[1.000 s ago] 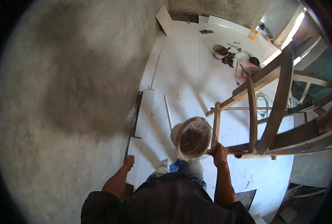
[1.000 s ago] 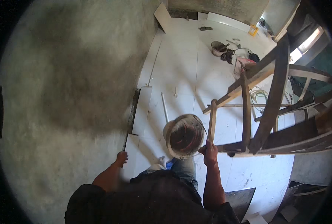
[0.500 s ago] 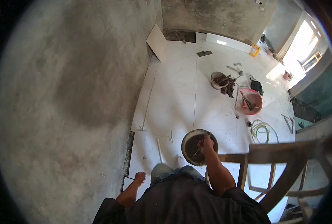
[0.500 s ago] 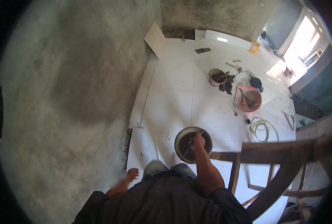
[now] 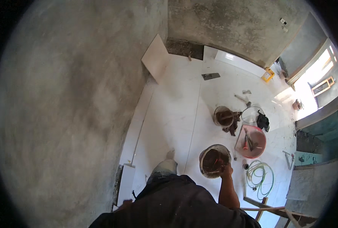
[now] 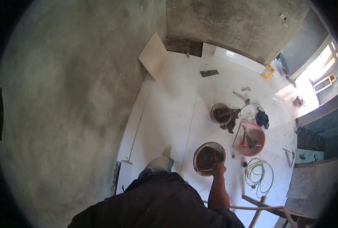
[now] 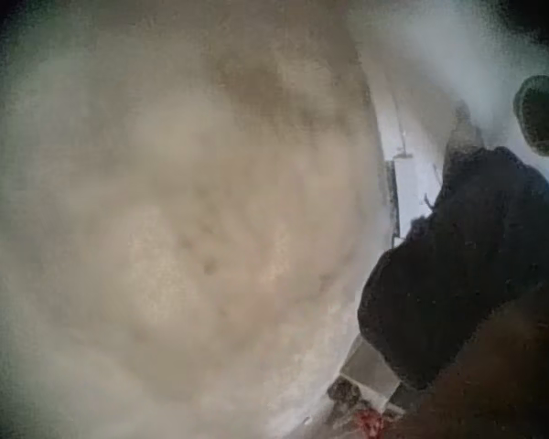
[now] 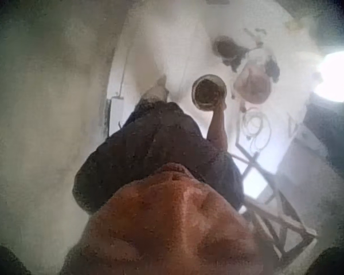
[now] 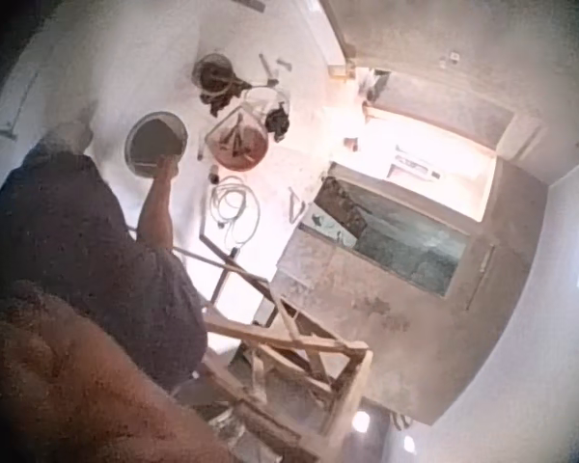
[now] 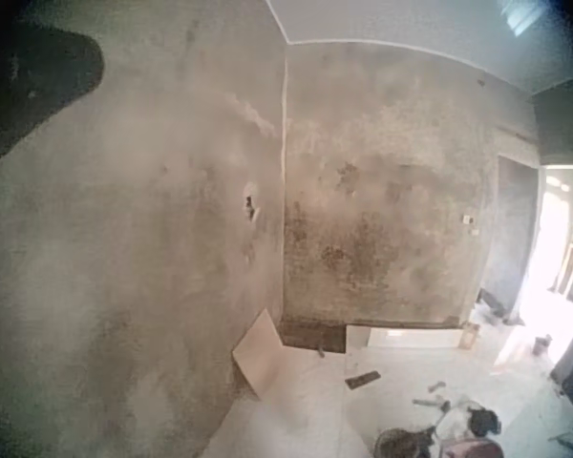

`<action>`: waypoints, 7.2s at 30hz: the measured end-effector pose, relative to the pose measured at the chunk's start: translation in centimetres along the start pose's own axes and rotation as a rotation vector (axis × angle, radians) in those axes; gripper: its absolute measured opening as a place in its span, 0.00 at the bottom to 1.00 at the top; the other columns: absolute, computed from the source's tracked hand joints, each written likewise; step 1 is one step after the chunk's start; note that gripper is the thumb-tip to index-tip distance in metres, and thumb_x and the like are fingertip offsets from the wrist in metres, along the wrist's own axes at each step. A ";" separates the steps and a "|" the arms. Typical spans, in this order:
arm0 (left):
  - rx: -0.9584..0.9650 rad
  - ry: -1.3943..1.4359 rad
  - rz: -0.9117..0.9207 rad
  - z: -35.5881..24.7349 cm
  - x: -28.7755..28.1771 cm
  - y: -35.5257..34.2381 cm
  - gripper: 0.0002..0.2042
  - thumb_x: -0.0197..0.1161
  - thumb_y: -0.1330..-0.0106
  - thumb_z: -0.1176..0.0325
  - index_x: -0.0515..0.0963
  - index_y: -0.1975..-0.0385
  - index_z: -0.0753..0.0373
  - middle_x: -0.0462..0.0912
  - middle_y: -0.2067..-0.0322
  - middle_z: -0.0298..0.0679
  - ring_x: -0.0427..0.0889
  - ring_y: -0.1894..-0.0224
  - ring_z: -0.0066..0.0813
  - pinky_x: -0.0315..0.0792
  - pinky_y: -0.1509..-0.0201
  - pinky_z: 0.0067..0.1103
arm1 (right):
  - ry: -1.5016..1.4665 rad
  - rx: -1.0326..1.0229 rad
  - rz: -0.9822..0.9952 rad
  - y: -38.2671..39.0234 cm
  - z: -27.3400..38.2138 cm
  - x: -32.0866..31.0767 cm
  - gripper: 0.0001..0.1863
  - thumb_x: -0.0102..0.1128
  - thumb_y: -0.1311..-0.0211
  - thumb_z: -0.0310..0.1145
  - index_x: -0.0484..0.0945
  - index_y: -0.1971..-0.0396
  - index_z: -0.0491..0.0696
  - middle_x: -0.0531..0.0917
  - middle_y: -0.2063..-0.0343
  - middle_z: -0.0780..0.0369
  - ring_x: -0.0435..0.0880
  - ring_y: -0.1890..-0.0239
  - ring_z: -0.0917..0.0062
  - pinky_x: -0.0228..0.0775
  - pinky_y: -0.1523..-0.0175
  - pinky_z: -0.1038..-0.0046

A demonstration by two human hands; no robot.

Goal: The person spreads mortar on the floor using a trowel and then places a tile onto the prepared area.

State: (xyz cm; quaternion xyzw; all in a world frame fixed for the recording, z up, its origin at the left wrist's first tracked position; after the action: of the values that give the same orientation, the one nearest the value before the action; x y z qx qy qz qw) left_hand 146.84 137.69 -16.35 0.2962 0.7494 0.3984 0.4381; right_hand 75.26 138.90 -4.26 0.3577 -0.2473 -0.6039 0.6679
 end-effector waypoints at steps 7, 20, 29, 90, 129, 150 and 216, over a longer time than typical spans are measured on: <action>0.211 0.023 -0.407 -36.6 -30.7 -21.2 0.13 0.50 0.36 0.62 0.77 0.71 0.64 0.82 0.71 0.48 0.81 0.70 0.44 0.73 0.66 0.36 | 0.283 -0.277 -0.103 -8.6 12.6 9.5 0.19 0.48 0.40 0.42 0.76 0.79 0.41 0.78 0.82 0.59 0.76 0.82 0.73 0.66 0.76 0.68; 0.662 -0.126 -0.012 -86.4 -29.3 -34.1 0.21 0.56 0.37 0.51 0.77 0.56 0.63 0.83 0.62 0.44 0.81 0.57 0.44 0.73 0.53 0.34 | 0.310 -0.008 -0.139 -30.1 30.2 34.1 0.16 0.49 0.36 0.45 0.74 0.72 0.46 0.75 0.82 0.62 0.73 0.85 0.75 0.61 0.85 0.74; 0.748 -0.340 0.043 -102.7 -39.6 -39.9 0.20 0.50 0.36 0.50 0.79 0.71 0.62 0.81 0.66 0.49 0.79 0.61 0.51 0.71 0.55 0.39 | 0.264 0.093 0.022 -41.1 42.9 64.4 0.15 0.49 0.36 0.42 0.73 0.63 0.45 0.78 0.78 0.62 0.77 0.81 0.72 0.66 0.80 0.70; 0.323 0.589 -0.098 -128.4 -57.4 -133.7 0.14 0.51 0.31 0.65 0.72 0.51 0.66 0.79 0.67 0.38 0.76 0.69 0.22 0.70 0.63 0.18 | 0.802 -1.508 -0.533 -79.8 56.9 130.7 0.18 0.53 0.38 0.28 0.69 0.48 0.40 0.77 0.54 0.53 0.75 0.53 0.63 0.66 0.48 0.66; 0.228 0.541 0.037 -125.8 -55.7 -137.4 0.19 0.51 0.30 0.57 0.69 0.48 0.66 0.78 0.61 0.41 0.76 0.59 0.27 0.69 0.51 0.24 | 1.448 -1.136 -0.074 -96.4 33.8 140.2 0.37 0.52 0.36 0.44 0.51 0.36 0.35 0.54 0.36 0.43 0.50 0.33 0.50 0.38 0.30 0.53; 0.363 -0.318 -0.809 -130.0 -68.3 -144.9 0.24 0.55 0.35 0.61 0.64 0.42 0.66 0.54 0.37 0.55 0.53 0.34 0.54 0.46 0.34 0.50 | 1.113 -0.334 0.854 -87.4 32.6 156.8 0.16 0.56 0.36 0.36 0.63 0.56 0.45 0.77 0.75 0.61 0.78 0.73 0.73 0.72 0.69 0.68; -0.240 -0.843 0.145 -124.2 -82.5 -146.7 0.18 0.58 0.38 0.59 0.76 0.54 0.64 0.77 0.54 0.45 0.77 0.52 0.40 0.70 0.49 0.47 | 2.014 -0.104 1.564 -81.0 25.6 177.6 0.32 0.47 0.37 0.60 0.69 0.45 0.49 0.80 0.64 0.54 0.80 0.61 0.67 0.73 0.52 0.64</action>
State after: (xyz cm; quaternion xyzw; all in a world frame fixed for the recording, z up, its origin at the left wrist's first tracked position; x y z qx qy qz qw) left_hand 58.41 -44.04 -70.21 0.4318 0.4310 0.3566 0.7076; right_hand 31.01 -41.55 -69.32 0.3887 0.2462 0.4768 0.7490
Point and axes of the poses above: each hand's wrist, its own y-axis away from the middle knuckle, its own x-axis out of the palm, z = x × y, the point moved 4 cm from there along -y, towards the middle knuckle
